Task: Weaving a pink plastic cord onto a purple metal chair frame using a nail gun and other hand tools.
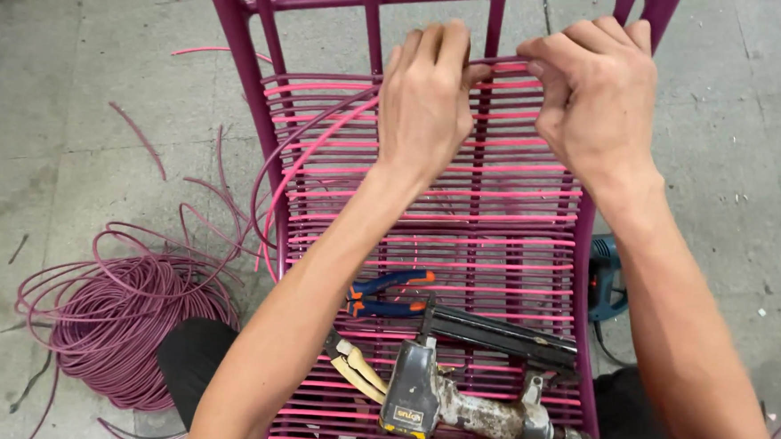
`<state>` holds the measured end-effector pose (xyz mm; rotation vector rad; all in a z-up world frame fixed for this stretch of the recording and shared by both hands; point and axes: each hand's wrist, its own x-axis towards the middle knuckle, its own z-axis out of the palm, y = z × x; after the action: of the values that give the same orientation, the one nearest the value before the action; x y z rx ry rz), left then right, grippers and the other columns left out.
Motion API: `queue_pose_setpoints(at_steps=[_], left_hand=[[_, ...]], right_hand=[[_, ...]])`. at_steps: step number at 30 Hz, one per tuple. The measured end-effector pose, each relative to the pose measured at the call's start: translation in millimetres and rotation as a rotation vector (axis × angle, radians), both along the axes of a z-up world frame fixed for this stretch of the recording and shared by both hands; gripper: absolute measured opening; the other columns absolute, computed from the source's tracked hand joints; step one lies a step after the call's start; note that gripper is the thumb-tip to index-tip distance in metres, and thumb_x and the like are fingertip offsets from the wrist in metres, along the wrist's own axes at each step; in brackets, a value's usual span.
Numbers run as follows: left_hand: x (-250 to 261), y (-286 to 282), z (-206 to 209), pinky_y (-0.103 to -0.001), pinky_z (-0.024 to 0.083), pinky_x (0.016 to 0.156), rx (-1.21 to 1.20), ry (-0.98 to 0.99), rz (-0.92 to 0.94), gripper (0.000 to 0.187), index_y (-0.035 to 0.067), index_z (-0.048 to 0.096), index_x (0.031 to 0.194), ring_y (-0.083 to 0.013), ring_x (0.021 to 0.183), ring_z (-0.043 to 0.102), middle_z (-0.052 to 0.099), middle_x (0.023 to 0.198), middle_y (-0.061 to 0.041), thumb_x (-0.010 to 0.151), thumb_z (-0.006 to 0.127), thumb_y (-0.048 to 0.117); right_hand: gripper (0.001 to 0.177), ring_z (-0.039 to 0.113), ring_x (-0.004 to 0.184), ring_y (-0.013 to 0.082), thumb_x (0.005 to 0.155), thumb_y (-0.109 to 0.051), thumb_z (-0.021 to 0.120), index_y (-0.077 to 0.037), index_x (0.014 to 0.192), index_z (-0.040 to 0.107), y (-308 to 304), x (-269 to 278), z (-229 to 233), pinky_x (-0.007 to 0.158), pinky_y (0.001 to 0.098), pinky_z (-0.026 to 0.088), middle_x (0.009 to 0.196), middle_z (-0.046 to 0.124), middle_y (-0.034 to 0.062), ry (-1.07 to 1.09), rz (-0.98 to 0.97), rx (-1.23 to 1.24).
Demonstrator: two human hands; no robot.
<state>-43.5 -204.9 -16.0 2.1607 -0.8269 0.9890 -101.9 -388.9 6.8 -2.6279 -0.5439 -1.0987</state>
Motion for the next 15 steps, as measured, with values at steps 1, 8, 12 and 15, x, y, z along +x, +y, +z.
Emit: queue_pose_setpoints(at_steps=[1, 8, 12, 15], left_hand=[[5.9, -1.8, -7.3, -0.048, 0.046, 0.086, -0.059, 0.065, -0.076, 0.025, 0.000, 0.057, 0.105, -0.0373, 0.099, 0.061, 0.064, 0.100, -0.014, 0.090, 0.075, 0.010], [12.3, 5.3, -3.0, -0.047, 0.046, 0.080, -0.016, 0.049, -0.200, 0.018, 0.008, 0.059, 0.096, -0.0316, 0.091, 0.060, 0.062, 0.088, -0.007, 0.094, 0.076, 0.011], [12.9, 8.0, -3.3, -0.045, 0.044, 0.078, 0.070, -0.066, -0.173, 0.015, 0.010, 0.062, 0.100, -0.0282, 0.090, 0.058, 0.059, 0.090, -0.005, 0.095, 0.075, 0.014], [11.5, 14.9, -1.9, -0.043, 0.042, 0.080, 0.099, -0.132, -0.124, 0.015, 0.012, 0.063, 0.102, -0.0262, 0.093, 0.056, 0.057, 0.093, -0.004, 0.096, 0.076, 0.017]], right_hand=[[0.022, 0.059, 0.094, 0.0279, 0.089, 0.007, 0.069, -0.008, 0.103, 0.076, -1.7, 0.8, -1.2, 0.086, 0.0407, 0.040, 0.087, 0.063, 0.0051, 0.005, 0.008, -0.005], [0.039, 0.062, 0.099, 0.0256, 0.081, 0.011, 0.063, -0.007, 0.113, 0.076, -9.8, -0.4, -5.8, 0.095, 0.0388, 0.047, 0.096, 0.067, 0.0046, -0.008, 0.035, -0.083], [0.040, 0.067, 0.088, 0.0285, 0.072, 0.015, 0.062, -0.001, 0.106, 0.077, -3.9, 3.5, -0.4, 0.076, 0.0385, 0.052, 0.089, 0.068, 0.0094, 0.034, 0.054, 0.047], [0.039, 0.070, 0.083, 0.0265, 0.072, 0.018, 0.059, 0.000, 0.103, 0.074, -2.1, 4.7, -0.4, 0.070, 0.0365, 0.052, 0.088, 0.068, 0.0104, 0.035, 0.068, 0.113]])
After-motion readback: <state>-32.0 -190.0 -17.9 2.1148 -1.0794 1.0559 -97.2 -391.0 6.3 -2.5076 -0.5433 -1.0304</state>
